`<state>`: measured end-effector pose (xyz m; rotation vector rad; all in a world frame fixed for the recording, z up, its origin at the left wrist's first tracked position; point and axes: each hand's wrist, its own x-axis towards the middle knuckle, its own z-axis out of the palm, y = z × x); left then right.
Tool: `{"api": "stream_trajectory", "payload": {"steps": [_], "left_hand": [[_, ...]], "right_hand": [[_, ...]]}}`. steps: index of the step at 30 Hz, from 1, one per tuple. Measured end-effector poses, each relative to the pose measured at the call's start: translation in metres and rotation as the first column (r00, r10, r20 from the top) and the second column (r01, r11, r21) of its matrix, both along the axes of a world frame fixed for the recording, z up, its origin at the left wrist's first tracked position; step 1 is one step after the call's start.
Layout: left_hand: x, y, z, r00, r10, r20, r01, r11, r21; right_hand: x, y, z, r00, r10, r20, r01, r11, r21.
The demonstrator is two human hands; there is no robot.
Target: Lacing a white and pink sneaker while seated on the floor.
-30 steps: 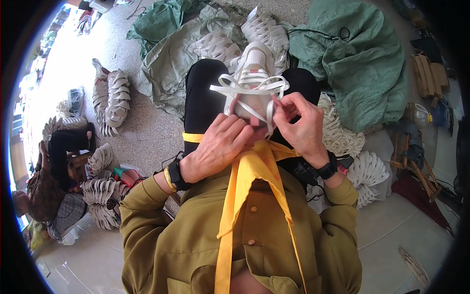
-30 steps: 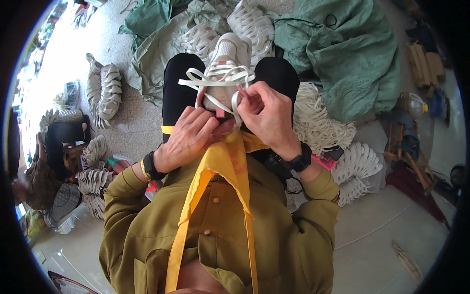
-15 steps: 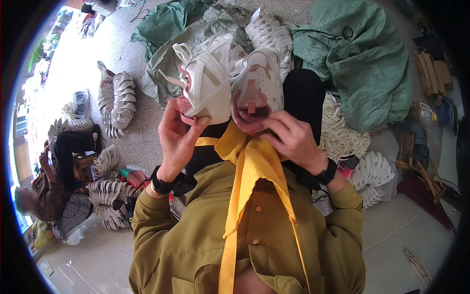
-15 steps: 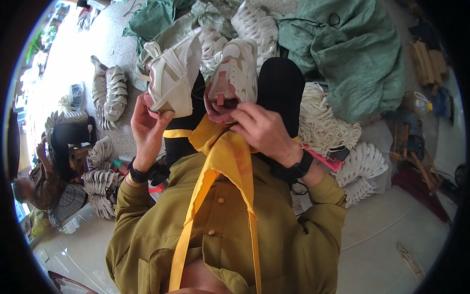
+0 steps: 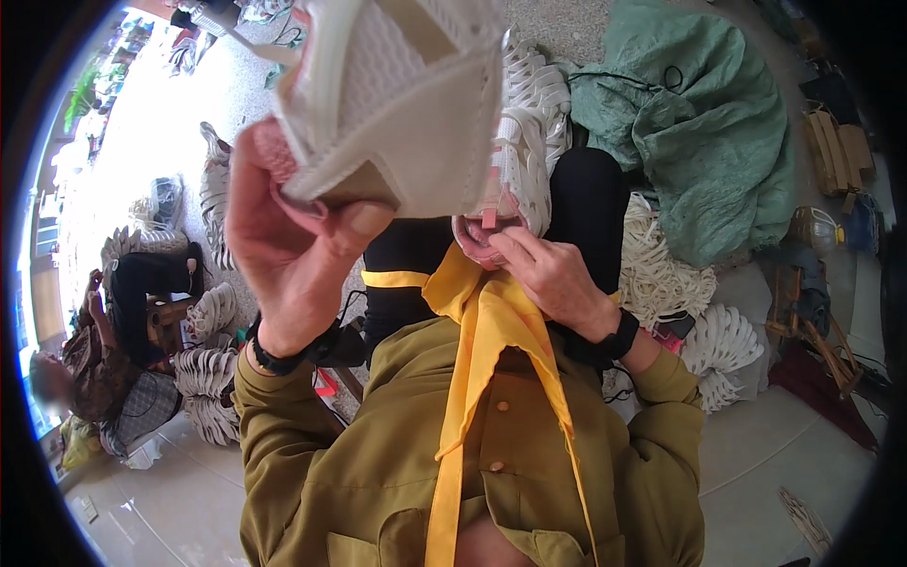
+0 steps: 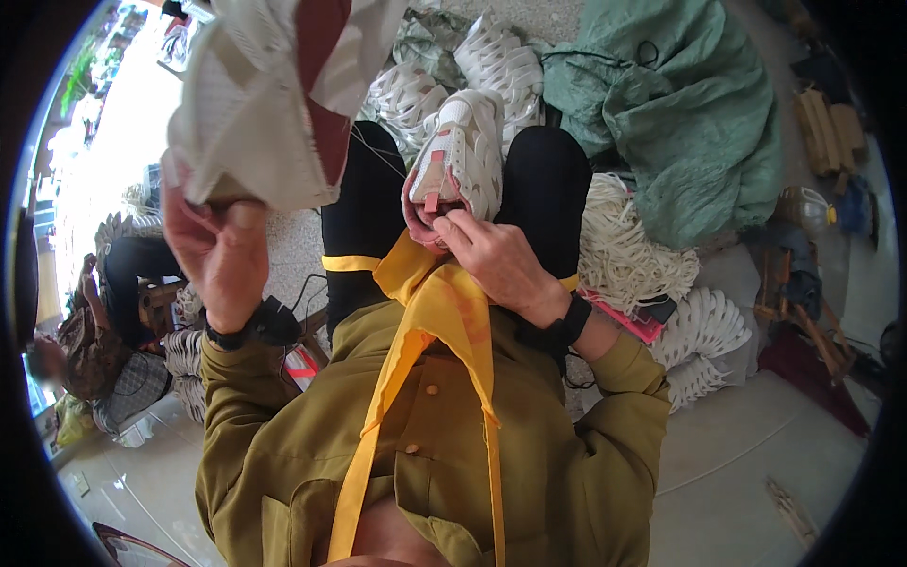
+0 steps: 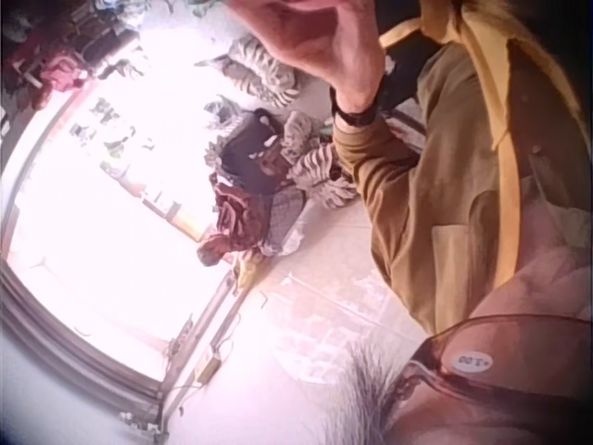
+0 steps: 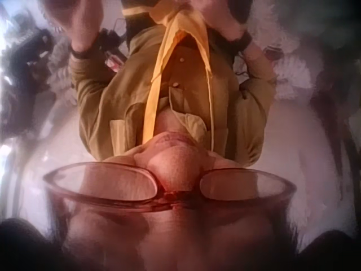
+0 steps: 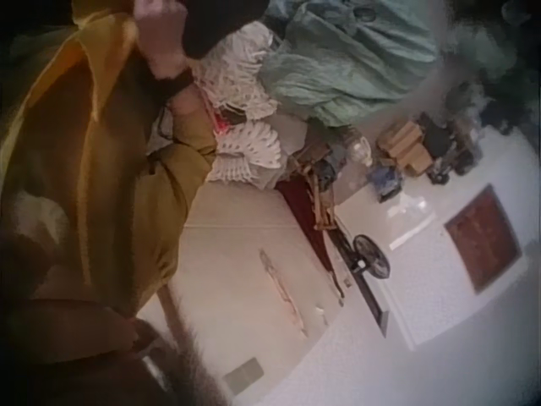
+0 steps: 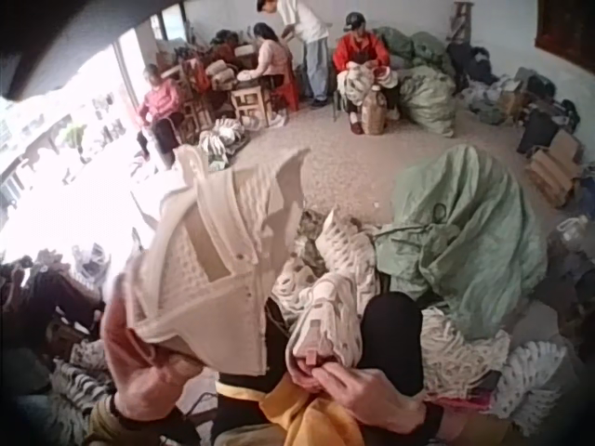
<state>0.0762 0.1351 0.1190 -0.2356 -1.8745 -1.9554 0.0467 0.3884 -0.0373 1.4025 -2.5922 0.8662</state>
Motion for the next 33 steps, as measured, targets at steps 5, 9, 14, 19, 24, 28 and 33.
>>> {"api": "stream_trajectory", "payload": {"steps": [5,9,14,19,24,28,33], "left_hand": [[0.003,-0.005,0.016,0.996,-0.011,-0.093,0.0,0.994,-0.113],[0.005,-0.008,0.016,0.997,0.032,-0.077,-0.043,0.987,-0.157],[0.019,-0.047,0.004,0.973,0.14,-0.185,-0.163,0.979,-0.119],[0.018,-0.045,0.013,0.961,0.099,-0.258,-0.107,0.994,-0.016],[-0.007,-0.022,0.026,0.953,0.063,-0.296,-0.051,0.997,0.051],[-0.033,-0.029,0.022,0.975,0.037,-0.221,-0.034,0.999,0.02],[-0.07,-0.057,0.007,0.995,0.052,-0.089,-0.052,0.999,0.006]], "right_hand": [[-0.001,0.001,0.0,1.0,-0.023,0.016,0.024,0.997,-0.067],[-0.004,0.003,0.006,0.999,-0.047,0.025,0.049,0.993,-0.106],[-0.014,0.001,0.02,0.994,-0.104,0.021,0.106,0.99,-0.09],[-0.016,-0.007,0.037,0.994,-0.097,0.054,0.101,0.992,-0.072],[-0.023,-0.012,0.037,0.994,-0.1,0.04,0.1,0.995,0.004],[-0.031,0.016,0.044,0.983,-0.135,0.124,0.141,0.989,-0.043],[-0.039,0.093,0.07,0.895,-0.025,0.445,0.182,0.933,-0.312]]}}
